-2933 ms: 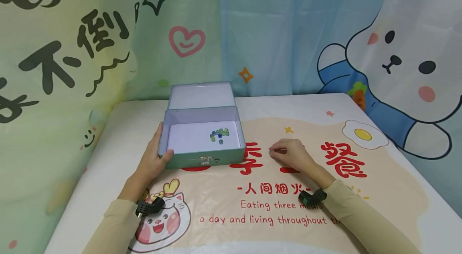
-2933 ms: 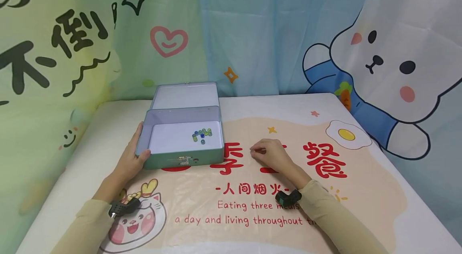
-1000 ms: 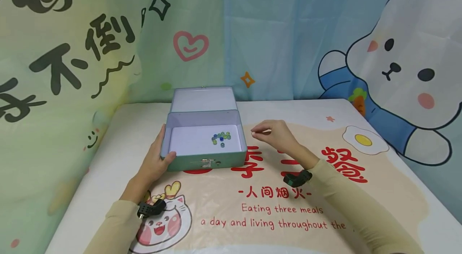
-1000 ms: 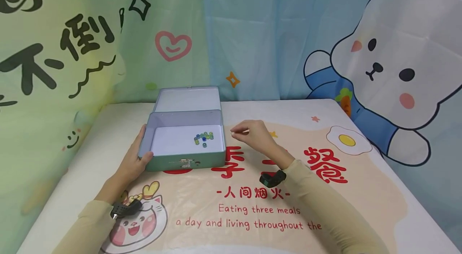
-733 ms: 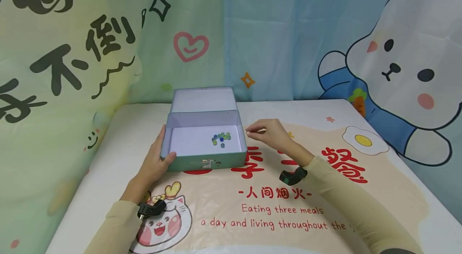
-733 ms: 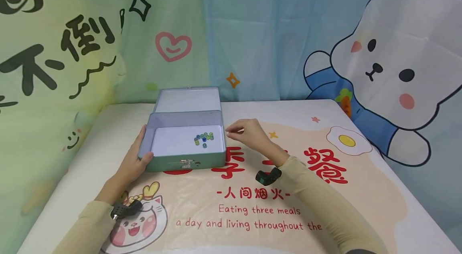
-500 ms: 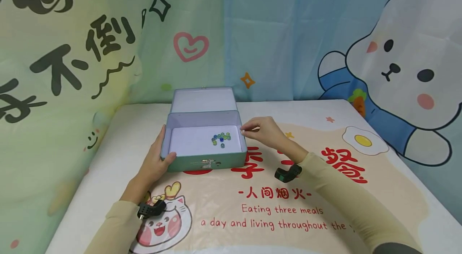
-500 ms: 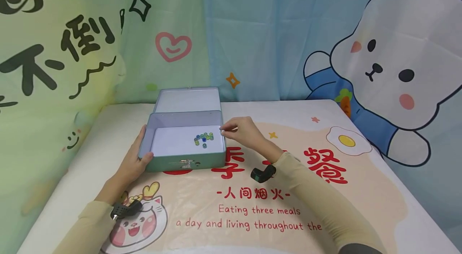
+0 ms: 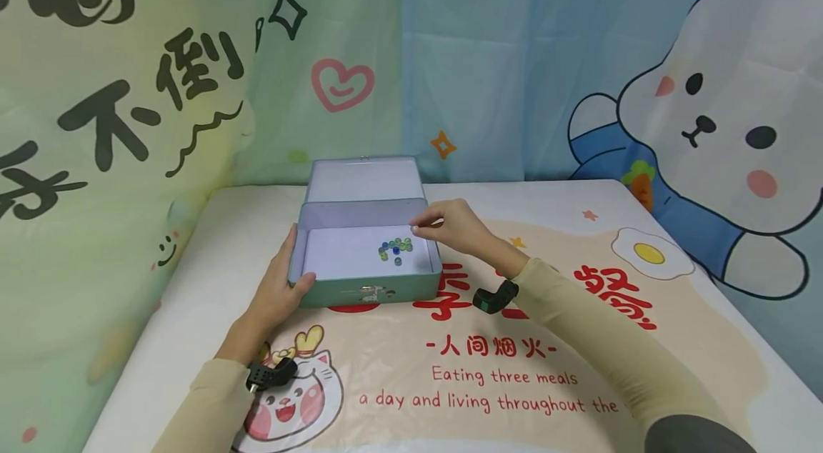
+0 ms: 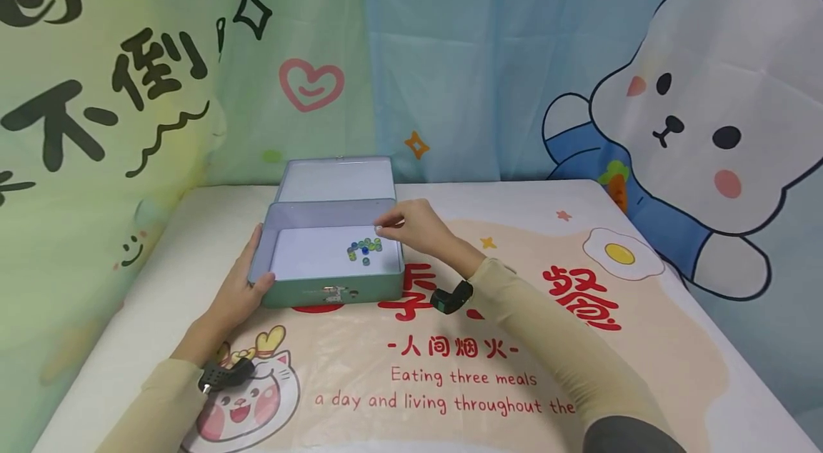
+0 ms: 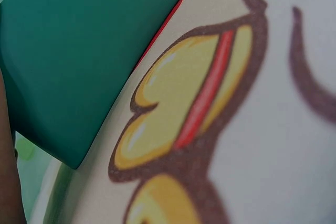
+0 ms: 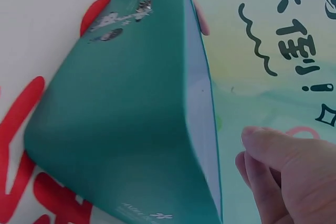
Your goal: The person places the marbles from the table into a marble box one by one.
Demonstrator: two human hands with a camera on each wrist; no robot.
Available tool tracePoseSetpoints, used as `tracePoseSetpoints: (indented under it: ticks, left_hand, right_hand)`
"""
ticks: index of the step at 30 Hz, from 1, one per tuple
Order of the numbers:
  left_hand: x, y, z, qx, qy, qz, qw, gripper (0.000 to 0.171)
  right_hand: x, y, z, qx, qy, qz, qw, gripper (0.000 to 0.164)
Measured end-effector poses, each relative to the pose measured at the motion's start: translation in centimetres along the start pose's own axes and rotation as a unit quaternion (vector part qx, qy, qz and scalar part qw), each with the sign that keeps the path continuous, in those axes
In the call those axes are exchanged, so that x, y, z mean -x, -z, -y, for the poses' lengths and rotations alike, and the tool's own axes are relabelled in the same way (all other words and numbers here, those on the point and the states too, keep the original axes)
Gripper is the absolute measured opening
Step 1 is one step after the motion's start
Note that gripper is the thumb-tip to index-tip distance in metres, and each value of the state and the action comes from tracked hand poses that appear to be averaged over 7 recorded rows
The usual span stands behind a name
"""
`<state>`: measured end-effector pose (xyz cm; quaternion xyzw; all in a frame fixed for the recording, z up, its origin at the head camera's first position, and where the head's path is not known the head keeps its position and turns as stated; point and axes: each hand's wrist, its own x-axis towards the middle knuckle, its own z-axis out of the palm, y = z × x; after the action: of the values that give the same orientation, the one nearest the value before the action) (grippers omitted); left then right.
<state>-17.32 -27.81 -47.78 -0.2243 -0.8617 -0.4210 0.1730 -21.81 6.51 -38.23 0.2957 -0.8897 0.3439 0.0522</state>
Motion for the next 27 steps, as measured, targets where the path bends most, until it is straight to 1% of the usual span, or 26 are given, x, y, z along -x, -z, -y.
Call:
tracePoseSetpoints:
  ticks: [5, 9, 12, 20, 27]
  left_hand:
    - [0.0, 0.0, 0.1, 0.004, -0.004, 0.000, 1.0000, 0.096]
    - [0.0, -0.1, 0.1, 0.010, -0.007, 0.001, 0.9999, 0.095]
    - [0.0, -0.2, 0.1, 0.011, -0.007, 0.001, 0.9999, 0.096]
    - [0.0, 0.0, 0.0, 0.007, -0.004, 0.002, 1.0000, 0.096]
    - [0.0, 0.0, 0.0, 0.001, -0.001, 0.002, 1.0000, 0.094]
  right_hand:
    - [-1.0, -0.1, -0.1, -0.011, 0.008, 0.027, 1.000, 0.021]
    - [-1.7, -0.2, -0.4, -0.026, 0.002, 0.049, 0.998, 0.023]
    - [-2.3, -0.5, -0.5, -0.033, 0.002, 0.057, 0.998, 0.022]
    - [-3.9, -1.0, -0.2, -0.037, 0.010, 0.058, 0.998, 0.022]
    - [-5.5, -1.1, -0.2, -0.027, 0.016, 0.058, 0.998, 0.025]
